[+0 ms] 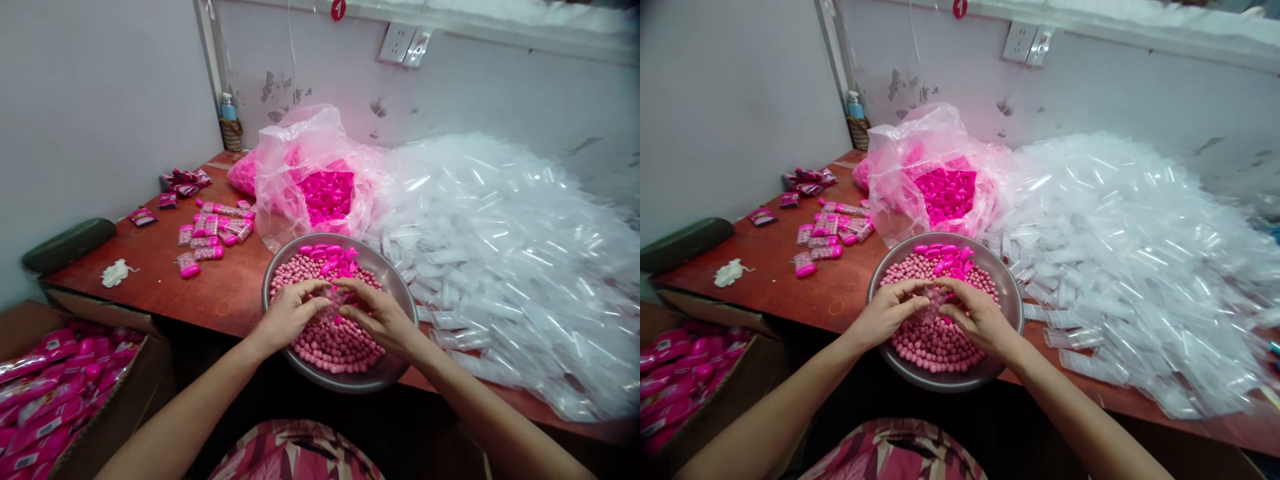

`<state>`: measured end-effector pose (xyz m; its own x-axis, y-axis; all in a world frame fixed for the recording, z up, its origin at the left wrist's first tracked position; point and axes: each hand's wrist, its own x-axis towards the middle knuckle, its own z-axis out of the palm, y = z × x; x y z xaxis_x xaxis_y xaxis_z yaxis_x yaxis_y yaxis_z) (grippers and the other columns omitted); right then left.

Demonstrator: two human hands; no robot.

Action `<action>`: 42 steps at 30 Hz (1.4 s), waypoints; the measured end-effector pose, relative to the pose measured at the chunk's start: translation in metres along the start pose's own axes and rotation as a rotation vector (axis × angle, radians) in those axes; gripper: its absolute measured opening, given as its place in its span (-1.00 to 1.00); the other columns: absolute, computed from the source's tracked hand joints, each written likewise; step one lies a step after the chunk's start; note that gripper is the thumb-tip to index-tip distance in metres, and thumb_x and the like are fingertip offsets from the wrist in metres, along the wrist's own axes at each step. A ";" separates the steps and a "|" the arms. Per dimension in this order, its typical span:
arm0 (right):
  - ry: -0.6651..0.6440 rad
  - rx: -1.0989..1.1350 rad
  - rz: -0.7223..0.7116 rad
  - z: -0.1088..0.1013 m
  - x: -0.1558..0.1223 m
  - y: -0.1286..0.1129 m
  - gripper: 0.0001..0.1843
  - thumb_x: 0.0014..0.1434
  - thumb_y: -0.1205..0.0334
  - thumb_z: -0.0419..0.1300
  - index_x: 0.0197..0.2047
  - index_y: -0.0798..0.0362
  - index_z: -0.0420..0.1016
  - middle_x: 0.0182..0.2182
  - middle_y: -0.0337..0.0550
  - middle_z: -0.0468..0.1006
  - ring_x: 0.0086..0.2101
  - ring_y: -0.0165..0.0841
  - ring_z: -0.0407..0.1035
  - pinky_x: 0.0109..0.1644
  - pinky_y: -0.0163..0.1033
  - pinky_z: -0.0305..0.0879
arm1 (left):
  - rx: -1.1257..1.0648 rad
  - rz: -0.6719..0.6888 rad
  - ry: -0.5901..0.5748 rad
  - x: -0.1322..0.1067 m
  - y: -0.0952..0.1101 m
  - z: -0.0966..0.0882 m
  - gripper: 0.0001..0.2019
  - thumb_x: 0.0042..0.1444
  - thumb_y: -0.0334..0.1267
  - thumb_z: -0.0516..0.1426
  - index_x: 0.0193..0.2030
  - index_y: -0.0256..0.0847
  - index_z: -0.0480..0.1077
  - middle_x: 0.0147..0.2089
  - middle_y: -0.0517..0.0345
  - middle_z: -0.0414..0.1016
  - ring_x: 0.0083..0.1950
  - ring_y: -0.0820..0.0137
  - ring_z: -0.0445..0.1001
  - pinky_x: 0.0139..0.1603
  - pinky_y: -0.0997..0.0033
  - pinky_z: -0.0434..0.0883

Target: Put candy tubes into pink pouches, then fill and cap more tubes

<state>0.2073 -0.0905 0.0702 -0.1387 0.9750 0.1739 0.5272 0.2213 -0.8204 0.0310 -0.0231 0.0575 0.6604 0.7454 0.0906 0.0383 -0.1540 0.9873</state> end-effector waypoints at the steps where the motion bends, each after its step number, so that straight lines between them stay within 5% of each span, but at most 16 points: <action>1: -0.033 -0.102 -0.066 -0.003 0.000 -0.001 -0.69 0.16 0.31 0.08 0.00 -0.02 0.29 -0.19 -0.12 0.45 -0.22 -0.37 0.37 -0.13 -0.24 0.30 | 0.006 0.006 -0.022 0.000 0.001 0.000 -0.71 0.07 -0.34 0.08 -0.04 -0.25 0.40 -0.19 0.08 0.50 -0.19 0.33 0.45 -0.16 0.40 0.37; 5: -0.111 -0.283 -0.180 -0.008 -0.004 -0.002 -0.85 0.16 0.32 0.09 -0.17 0.03 0.36 -0.35 -0.19 0.50 -0.34 -0.41 0.39 -0.24 -0.34 0.29 | 0.073 0.066 -0.084 -0.002 0.003 0.001 -0.74 0.06 -0.38 0.09 -0.09 -0.20 0.45 -0.16 0.10 0.50 -0.13 0.34 0.43 -0.08 0.42 0.32; 9: -0.022 -0.306 -0.080 -0.007 -0.018 0.000 -0.92 0.13 0.25 0.14 -0.29 0.06 0.39 -0.47 -0.24 0.49 -0.48 -0.46 0.37 -0.39 -0.41 0.27 | 0.114 0.072 -0.107 -0.003 0.001 0.004 -0.74 0.05 -0.36 0.11 -0.09 -0.17 0.45 -0.19 0.13 0.51 -0.16 0.37 0.44 -0.10 0.45 0.32; 13: 0.055 -0.210 0.017 -0.008 -0.023 -0.002 -0.85 0.12 0.18 0.16 -0.27 0.05 0.45 -0.49 -0.25 0.53 -0.51 -0.46 0.40 -0.43 -0.43 0.29 | 0.051 0.042 -0.148 -0.001 0.000 0.004 -0.72 0.05 -0.37 0.10 -0.07 -0.19 0.44 -0.16 0.13 0.51 -0.16 0.36 0.44 -0.12 0.47 0.32; 20: 0.005 -0.353 -0.140 -0.006 -0.008 -0.014 -0.68 0.18 0.11 0.07 -0.06 0.03 0.47 -0.46 -0.17 0.54 -0.48 -0.42 0.40 -0.39 -0.40 0.28 | -0.040 0.041 -0.245 0.000 0.000 -0.005 -0.72 0.07 -0.38 0.07 -0.07 -0.26 0.44 -0.21 0.10 0.51 -0.20 0.34 0.44 -0.16 0.41 0.35; 23: -0.059 -0.294 -0.030 -0.015 -0.007 -0.019 -0.57 0.18 0.09 0.07 0.11 0.00 0.30 -0.56 -0.29 0.46 -0.56 -0.47 0.32 -0.48 -0.42 0.23 | -0.094 0.045 -0.084 -0.001 0.000 -0.005 -0.71 0.07 -0.33 0.09 -0.05 -0.24 0.42 -0.11 0.07 0.49 -0.09 0.30 0.42 -0.05 0.34 0.33; 27: 0.099 -0.243 0.144 -0.030 -0.009 -0.016 -0.50 0.19 0.08 0.03 0.18 0.04 0.17 -0.60 -0.32 0.38 -0.60 -0.47 0.26 -0.52 -0.40 0.20 | -0.089 0.125 0.191 -0.004 0.003 -0.002 -0.74 0.09 -0.24 0.09 -0.08 -0.22 0.42 -0.07 0.04 0.46 -0.03 0.28 0.39 0.03 0.28 0.30; 30: -0.030 -0.422 0.176 -0.027 -0.006 -0.007 -0.71 0.18 0.14 0.03 -0.09 0.04 0.44 -0.52 -0.23 0.48 -0.52 -0.41 0.35 -0.43 -0.36 0.22 | -0.035 0.185 0.182 -0.007 0.004 0.000 -0.80 0.11 -0.23 0.09 -0.18 -0.21 0.45 -0.14 0.05 0.49 -0.08 0.29 0.41 0.01 0.30 0.32; 34: -0.220 -0.766 0.254 -0.004 0.005 0.006 -0.78 0.15 0.21 0.05 -0.36 0.06 0.50 -0.46 -0.11 0.55 -0.45 -0.30 0.43 -0.39 -0.31 0.20 | -0.108 0.122 0.185 -0.007 0.001 0.001 -0.79 0.14 -0.24 0.05 -0.13 -0.21 0.41 -0.14 0.08 0.48 -0.09 0.33 0.42 -0.04 0.37 0.35; 38: -0.178 -0.995 0.353 0.012 0.020 0.013 -0.70 0.17 0.11 0.03 -0.41 0.12 0.46 -0.46 0.02 0.54 -0.43 -0.18 0.44 -0.43 -0.26 0.16 | -0.207 0.086 0.203 -0.005 -0.003 0.000 -0.77 0.14 -0.22 0.05 -0.11 -0.26 0.37 -0.13 0.08 0.46 -0.08 0.34 0.42 -0.03 0.37 0.35; 42: -0.089 -0.994 0.351 0.014 0.032 0.017 -0.67 0.17 0.02 0.03 -0.34 0.13 0.40 -0.42 0.03 0.54 -0.38 -0.18 0.43 -0.40 -0.26 0.14 | -0.302 0.052 0.242 -0.004 -0.005 -0.001 -0.74 0.13 -0.20 0.06 -0.08 -0.26 0.33 -0.10 0.07 0.44 -0.08 0.32 0.42 -0.04 0.34 0.38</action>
<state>0.2004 -0.0561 0.0542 0.1153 0.9915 -0.0602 0.9933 -0.1152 0.0044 0.0275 -0.0252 0.0525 0.4579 0.8788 0.1339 -0.2370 -0.0245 0.9712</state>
